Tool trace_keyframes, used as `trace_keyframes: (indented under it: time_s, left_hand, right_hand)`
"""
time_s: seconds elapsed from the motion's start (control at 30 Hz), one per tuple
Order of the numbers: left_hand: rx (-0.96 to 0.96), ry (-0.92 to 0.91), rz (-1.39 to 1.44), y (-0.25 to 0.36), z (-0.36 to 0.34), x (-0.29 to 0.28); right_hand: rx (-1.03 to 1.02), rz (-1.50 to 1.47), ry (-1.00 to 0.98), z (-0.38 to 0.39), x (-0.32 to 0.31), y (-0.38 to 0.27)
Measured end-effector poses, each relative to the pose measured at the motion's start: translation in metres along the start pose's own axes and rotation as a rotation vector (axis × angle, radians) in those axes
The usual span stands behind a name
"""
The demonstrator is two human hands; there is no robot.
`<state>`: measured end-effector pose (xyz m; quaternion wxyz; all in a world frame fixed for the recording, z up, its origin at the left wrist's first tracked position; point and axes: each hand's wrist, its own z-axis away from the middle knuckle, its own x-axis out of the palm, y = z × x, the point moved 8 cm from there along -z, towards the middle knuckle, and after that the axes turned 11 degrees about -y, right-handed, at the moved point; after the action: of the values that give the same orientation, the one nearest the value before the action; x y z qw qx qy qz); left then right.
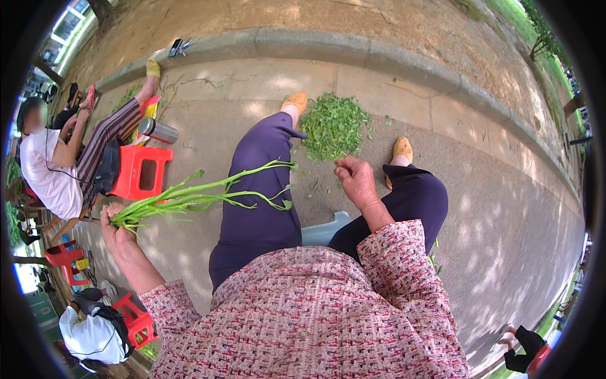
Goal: The person holds a bunch of long beans and strips them by hand, breaking off the ends and snapping the pods into smaller sections.
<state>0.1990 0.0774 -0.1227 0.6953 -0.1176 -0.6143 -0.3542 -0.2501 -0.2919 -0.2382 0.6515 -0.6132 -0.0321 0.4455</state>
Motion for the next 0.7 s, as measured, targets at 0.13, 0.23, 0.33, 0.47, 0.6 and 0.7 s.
trace_keyframes:
  time_s: [0.13, 0.23, 0.33, 0.47, 0.6, 0.7]
  left_hand:
    - [-0.051, -0.003, 0.03, -0.003, -0.002, 0.0]
    - [-0.031, 0.027, 0.049, -0.002, -0.002, -0.001]
    - [-0.023, 0.012, 0.021, -0.003, -0.001, 0.003]
    - [-0.031, 0.027, 0.052, -0.018, 0.005, 0.016]
    - [-0.016, 0.009, 0.01, -0.01, 0.002, 0.011]
    - [-0.036, -0.015, 0.022, -0.008, -0.001, 0.007]
  right_hand:
    - [-0.237, -0.002, -0.193, 0.031, 0.043, -0.046]
    - [-0.347, 0.007, -0.26, 0.049, 0.059, -0.078]
    - [-0.467, 0.061, -0.254, 0.053, 0.07, -0.094]
    - [-0.47, 0.125, -0.293, 0.05, 0.08, -0.088]
    - [-0.424, 0.072, -0.265, 0.048, 0.077, -0.085]
    - [-0.392, 0.001, -0.23, 0.05, 0.073, -0.086]
